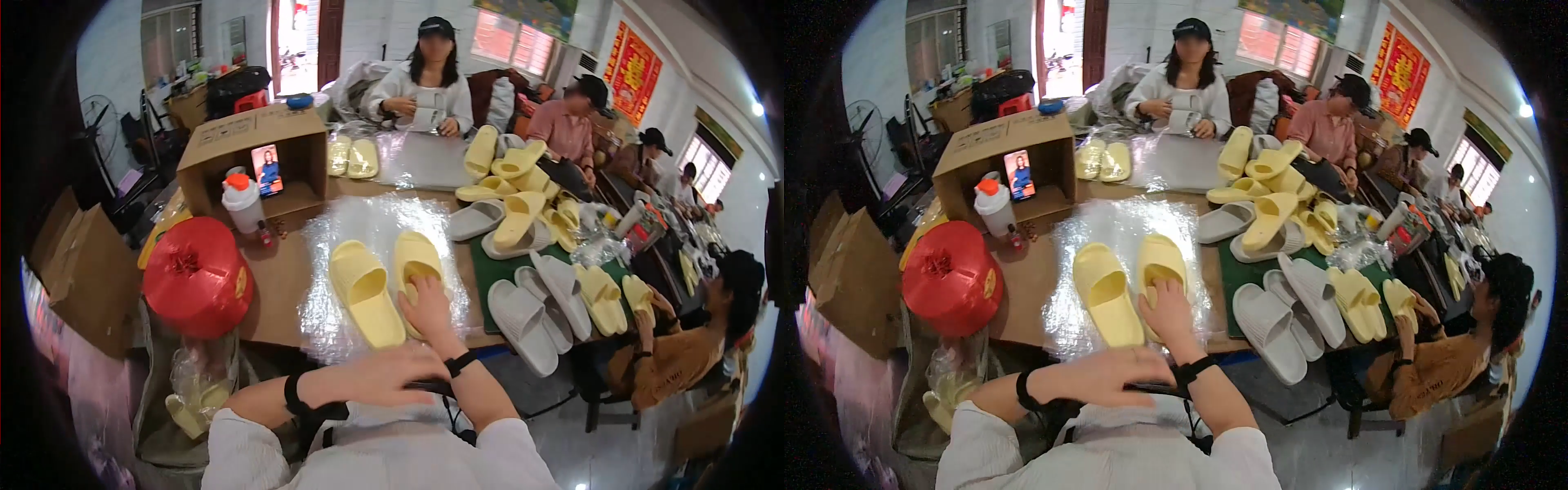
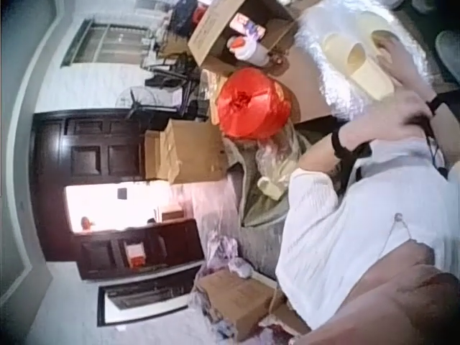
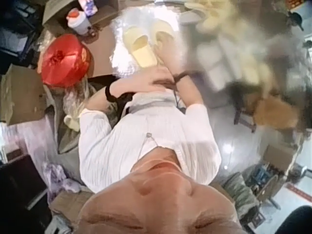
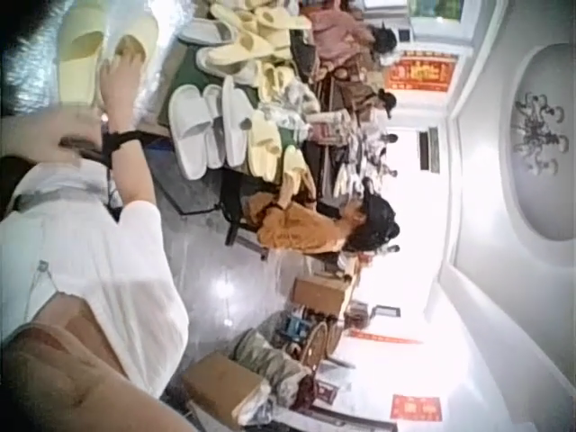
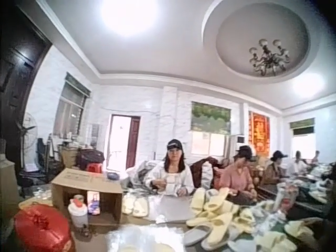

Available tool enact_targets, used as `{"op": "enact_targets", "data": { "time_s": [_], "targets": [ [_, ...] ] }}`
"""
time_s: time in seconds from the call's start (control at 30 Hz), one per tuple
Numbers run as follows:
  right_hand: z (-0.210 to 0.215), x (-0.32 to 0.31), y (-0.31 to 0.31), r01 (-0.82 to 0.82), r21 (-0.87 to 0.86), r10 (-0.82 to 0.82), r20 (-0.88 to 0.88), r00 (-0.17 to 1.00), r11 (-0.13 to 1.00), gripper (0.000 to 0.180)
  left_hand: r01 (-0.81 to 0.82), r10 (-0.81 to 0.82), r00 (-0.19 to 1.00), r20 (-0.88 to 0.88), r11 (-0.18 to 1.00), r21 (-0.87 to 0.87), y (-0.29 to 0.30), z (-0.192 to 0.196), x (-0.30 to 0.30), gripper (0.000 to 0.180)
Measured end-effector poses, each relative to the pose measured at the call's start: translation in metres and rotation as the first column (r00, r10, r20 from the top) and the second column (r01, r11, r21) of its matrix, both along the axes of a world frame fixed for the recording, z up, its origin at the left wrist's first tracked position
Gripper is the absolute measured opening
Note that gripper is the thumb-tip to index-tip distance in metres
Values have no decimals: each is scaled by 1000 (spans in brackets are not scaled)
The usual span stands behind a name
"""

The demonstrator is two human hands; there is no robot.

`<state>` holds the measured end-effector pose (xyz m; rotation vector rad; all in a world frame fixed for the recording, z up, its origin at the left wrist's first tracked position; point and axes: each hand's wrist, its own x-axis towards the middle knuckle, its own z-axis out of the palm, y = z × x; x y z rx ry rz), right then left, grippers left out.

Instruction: Inspecting and packaging yellow foam slippers into plastic bags in a shoe manufacturing facility.

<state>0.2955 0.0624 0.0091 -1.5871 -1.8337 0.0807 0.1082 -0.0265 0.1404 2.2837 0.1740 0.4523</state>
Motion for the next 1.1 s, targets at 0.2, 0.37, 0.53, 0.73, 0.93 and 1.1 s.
{"op": "enact_targets", "data": {
  "time_s": [0.2,0.37,0.53,0.73,0.93,1.1],
  "targets": [
    [0,-4,-2,28,51,-30,29,999,998,43,-770,829,540,143,419,481,55,-103,-43,72],
    [-7,0,-2,48,81,-51,36,998,996,46,-849,837,517,181,472,239,83,-140,-48,76],
    [-2,-6,-3,43,45,-44,20,999,998,49,-843,816,528,234,471,259,83,-145,-60,73],
    [3,-5,-5,51,14,-51,-4,999,999,46,-828,799,552,237,495,262,87,-147,-57,71],
    [-1,-2,-3,50,57,-50,-6,999,997,46,-830,798,552,241,500,246,88,-147,-56,70],
    [2,-4,-8,44,13,-44,-5,999,999,46,-832,801,549,239,498,245,86,-149,-57,70]
  ]
}}
